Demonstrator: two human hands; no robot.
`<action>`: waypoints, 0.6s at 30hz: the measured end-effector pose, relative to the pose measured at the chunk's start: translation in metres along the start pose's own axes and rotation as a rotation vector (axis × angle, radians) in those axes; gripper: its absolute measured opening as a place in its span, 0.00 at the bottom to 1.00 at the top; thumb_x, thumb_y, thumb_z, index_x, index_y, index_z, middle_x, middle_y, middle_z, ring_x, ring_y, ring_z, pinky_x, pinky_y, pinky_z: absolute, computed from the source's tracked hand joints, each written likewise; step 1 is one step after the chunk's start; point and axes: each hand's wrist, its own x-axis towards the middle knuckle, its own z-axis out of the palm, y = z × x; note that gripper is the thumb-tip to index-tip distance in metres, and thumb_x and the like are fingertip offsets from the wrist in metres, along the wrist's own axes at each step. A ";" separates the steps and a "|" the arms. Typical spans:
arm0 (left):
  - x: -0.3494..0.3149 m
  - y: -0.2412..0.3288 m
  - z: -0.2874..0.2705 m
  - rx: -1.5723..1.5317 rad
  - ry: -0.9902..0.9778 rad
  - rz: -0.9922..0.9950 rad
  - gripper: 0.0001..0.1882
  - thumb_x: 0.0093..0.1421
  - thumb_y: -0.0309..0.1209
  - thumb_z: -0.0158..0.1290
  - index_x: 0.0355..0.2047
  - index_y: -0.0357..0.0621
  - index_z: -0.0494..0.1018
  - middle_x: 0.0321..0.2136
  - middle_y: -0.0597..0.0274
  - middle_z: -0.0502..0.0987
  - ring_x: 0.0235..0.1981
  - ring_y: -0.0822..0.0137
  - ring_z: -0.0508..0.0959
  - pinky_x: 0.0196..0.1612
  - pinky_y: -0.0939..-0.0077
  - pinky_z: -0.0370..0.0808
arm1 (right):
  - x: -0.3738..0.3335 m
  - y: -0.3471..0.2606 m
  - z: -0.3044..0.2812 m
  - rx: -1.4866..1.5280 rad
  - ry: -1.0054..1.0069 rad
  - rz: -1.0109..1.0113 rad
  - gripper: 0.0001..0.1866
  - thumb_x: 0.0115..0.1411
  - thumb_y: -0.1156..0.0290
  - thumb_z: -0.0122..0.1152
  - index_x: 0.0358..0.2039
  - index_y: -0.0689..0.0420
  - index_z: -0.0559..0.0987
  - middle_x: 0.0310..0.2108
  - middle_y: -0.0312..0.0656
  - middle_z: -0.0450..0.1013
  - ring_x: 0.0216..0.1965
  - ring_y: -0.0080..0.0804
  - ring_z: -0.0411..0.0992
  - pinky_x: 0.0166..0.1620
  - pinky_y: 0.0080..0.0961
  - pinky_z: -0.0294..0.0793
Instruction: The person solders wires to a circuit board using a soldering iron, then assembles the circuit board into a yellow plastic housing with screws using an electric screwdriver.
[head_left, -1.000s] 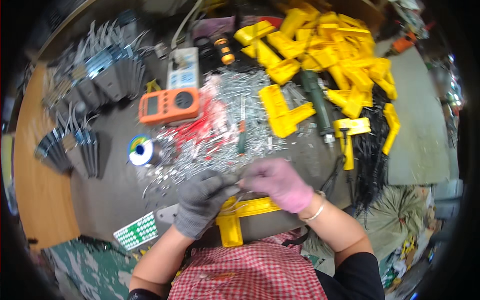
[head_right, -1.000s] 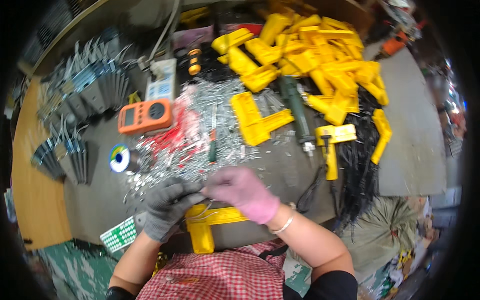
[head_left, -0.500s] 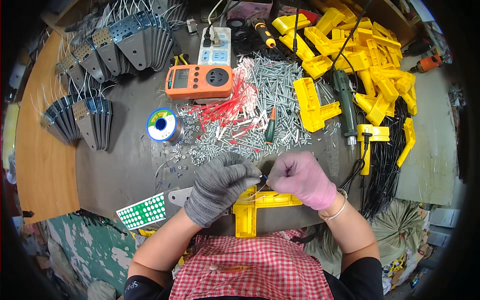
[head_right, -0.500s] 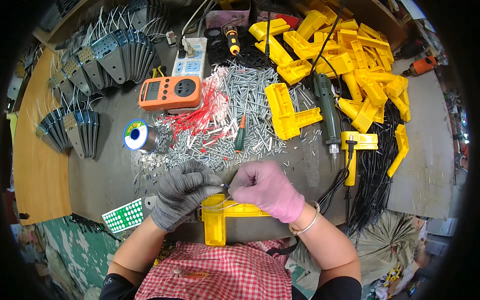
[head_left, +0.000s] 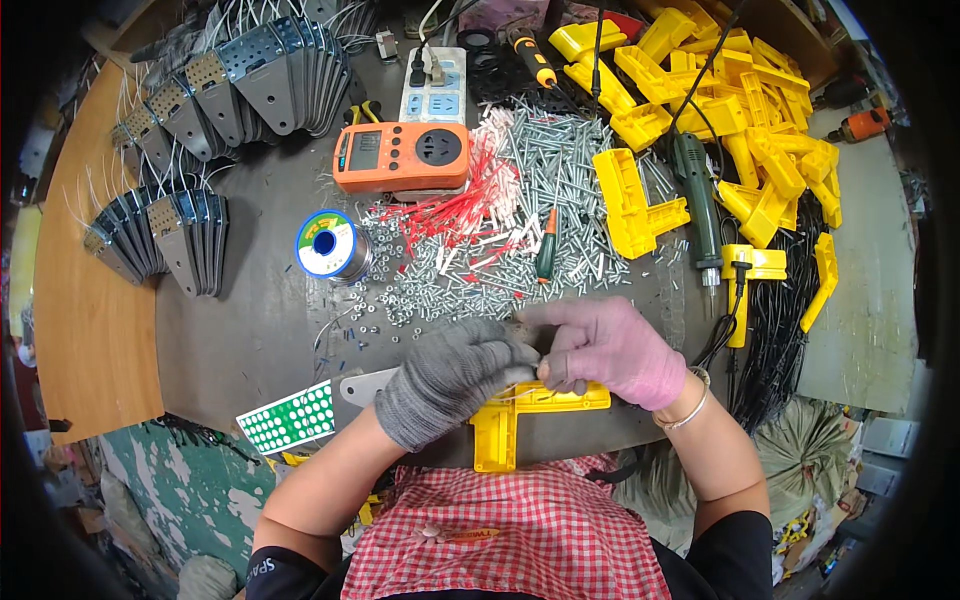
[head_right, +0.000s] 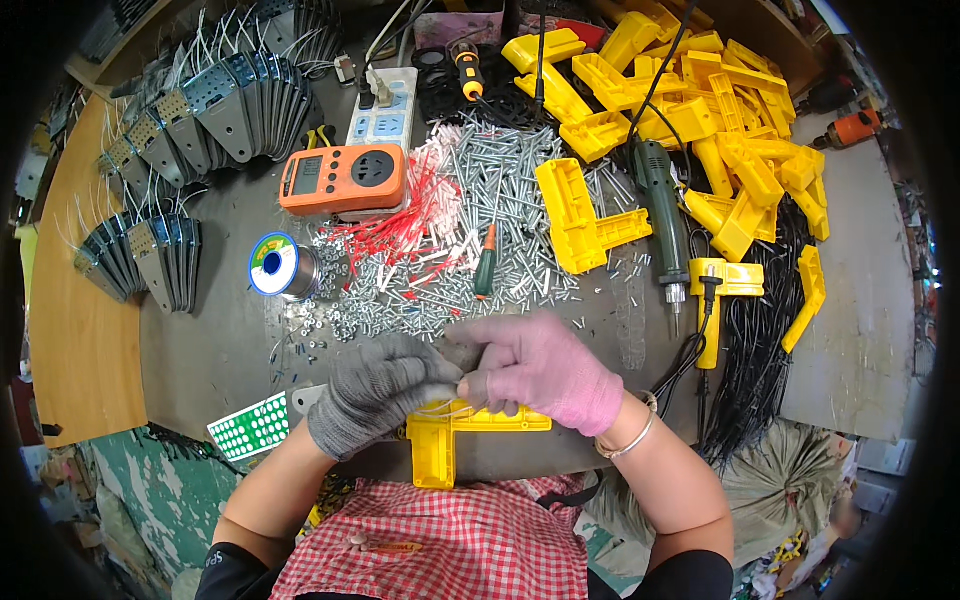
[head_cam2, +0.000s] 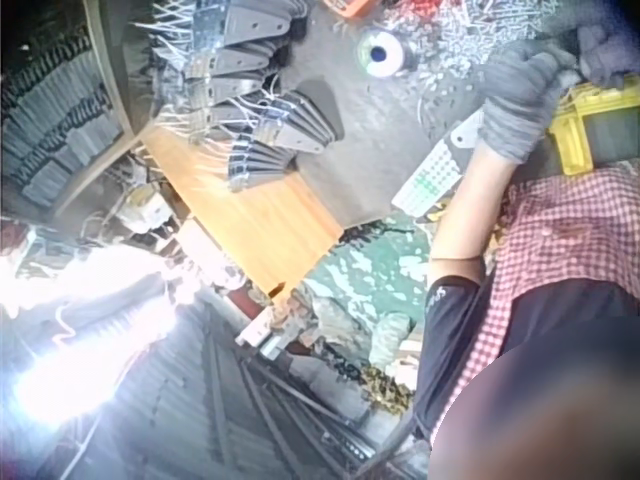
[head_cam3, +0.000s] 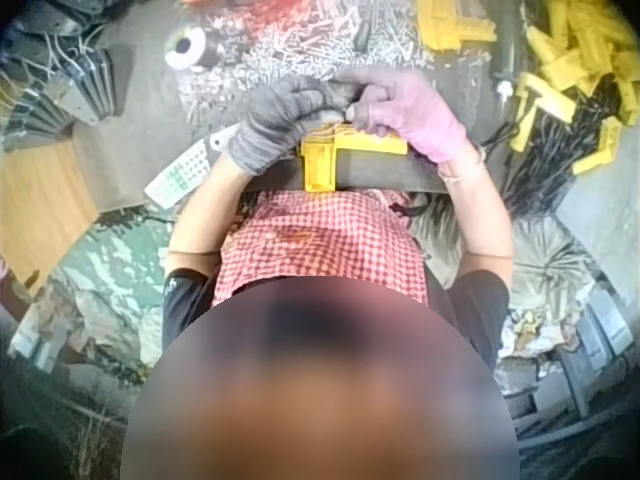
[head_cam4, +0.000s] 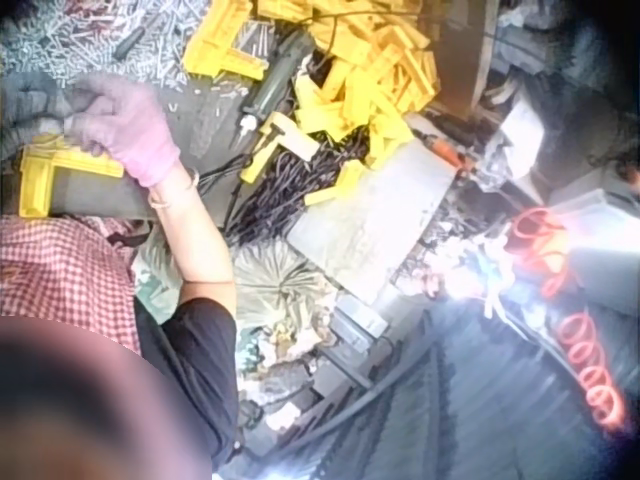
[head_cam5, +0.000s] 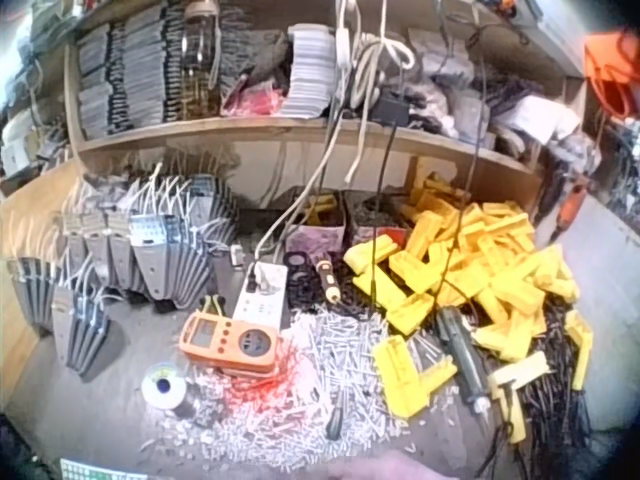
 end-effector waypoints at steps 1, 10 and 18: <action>0.001 0.003 0.001 0.000 -0.002 -0.002 0.13 0.54 0.28 0.67 0.41 0.44 0.83 0.35 0.59 0.82 0.37 0.57 0.83 0.42 0.68 0.80 | 0.001 0.001 0.000 0.003 0.000 0.001 0.11 0.60 0.71 0.68 0.37 0.67 0.84 0.25 0.37 0.78 0.25 0.17 0.72 0.30 0.17 0.71; 0.006 0.006 0.001 0.100 -0.019 0.043 0.13 0.54 0.30 0.68 0.41 0.46 0.84 0.35 0.58 0.83 0.37 0.59 0.83 0.40 0.68 0.80 | -0.002 0.014 -0.018 0.063 -0.152 0.039 0.12 0.61 0.73 0.67 0.41 0.68 0.82 0.25 0.37 0.78 0.27 0.21 0.74 0.33 0.18 0.74; 0.010 0.024 -0.003 -0.043 -0.076 -0.291 0.25 0.61 0.33 0.64 0.58 0.46 0.76 0.42 0.57 0.84 0.39 0.59 0.85 0.43 0.69 0.81 | -0.004 0.028 -0.014 -0.786 0.122 -0.553 0.08 0.59 0.70 0.65 0.35 0.62 0.82 0.31 0.46 0.79 0.34 0.40 0.80 0.38 0.33 0.78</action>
